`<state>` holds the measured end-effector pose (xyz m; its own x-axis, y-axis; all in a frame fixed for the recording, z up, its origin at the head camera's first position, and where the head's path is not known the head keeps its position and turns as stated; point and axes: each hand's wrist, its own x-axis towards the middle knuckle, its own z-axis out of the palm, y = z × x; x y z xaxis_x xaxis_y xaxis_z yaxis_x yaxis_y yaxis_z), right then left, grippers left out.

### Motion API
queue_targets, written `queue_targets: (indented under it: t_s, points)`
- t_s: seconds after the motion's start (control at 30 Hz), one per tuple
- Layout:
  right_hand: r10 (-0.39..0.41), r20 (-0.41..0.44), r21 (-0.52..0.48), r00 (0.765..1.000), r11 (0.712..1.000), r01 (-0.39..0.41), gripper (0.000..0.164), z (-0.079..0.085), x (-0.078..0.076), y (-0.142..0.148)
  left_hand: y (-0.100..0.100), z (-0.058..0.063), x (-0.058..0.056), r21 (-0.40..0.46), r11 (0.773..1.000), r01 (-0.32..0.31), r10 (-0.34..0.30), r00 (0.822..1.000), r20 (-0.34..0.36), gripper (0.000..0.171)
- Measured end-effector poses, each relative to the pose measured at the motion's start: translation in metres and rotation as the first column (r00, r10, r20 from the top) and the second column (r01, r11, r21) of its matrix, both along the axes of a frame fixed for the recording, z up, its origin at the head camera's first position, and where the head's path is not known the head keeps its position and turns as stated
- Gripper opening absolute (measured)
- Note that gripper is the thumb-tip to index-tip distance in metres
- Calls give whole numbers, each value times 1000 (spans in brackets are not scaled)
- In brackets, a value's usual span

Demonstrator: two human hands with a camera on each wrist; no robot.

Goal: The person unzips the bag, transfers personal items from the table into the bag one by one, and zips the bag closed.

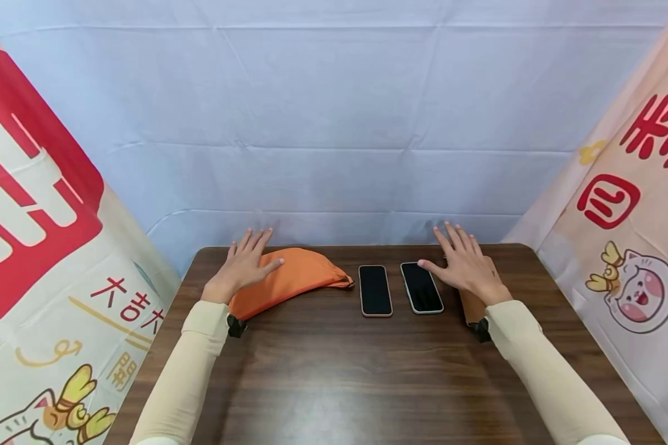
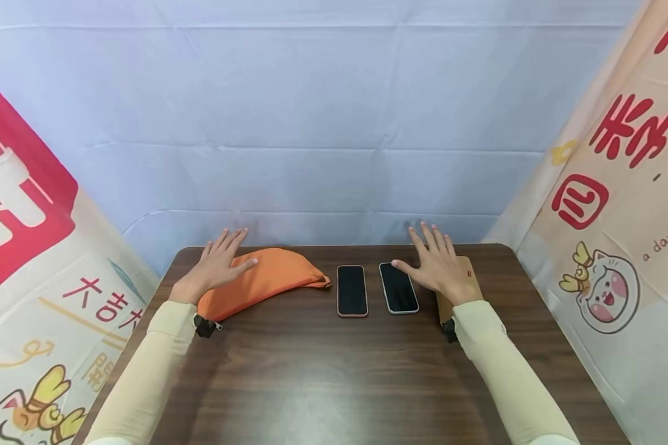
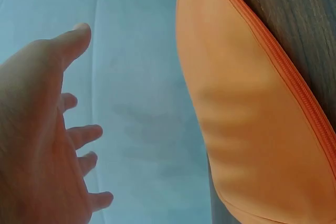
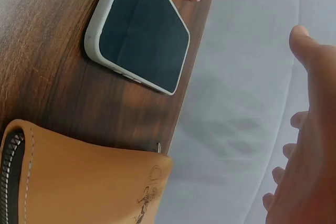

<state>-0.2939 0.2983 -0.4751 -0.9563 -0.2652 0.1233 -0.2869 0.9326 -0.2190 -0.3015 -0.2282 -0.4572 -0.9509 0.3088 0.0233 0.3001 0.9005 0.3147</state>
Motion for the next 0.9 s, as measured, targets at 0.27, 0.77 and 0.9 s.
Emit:
queue_targets:
  t_s: [0.27, 0.77, 0.9]
  points:
    - [6, 0, -3, 1000, 1000, -6, 98, 2, -1, -5, 0, 2, 4, 30, 1000, 0, -1, 1000, 26, 88]
    - [11, -10, -21, 1000, 1000, -12, 98, 5, 0, -22, -3, 1, 12, 92, 996, -6, 3, 1000, 25, 80]
    - [22, -32, -26, 999, 999, -23, 98, 4, 0, -28, -4, 3, 14, 104, 994, -19, 15, 999, 35, 78]
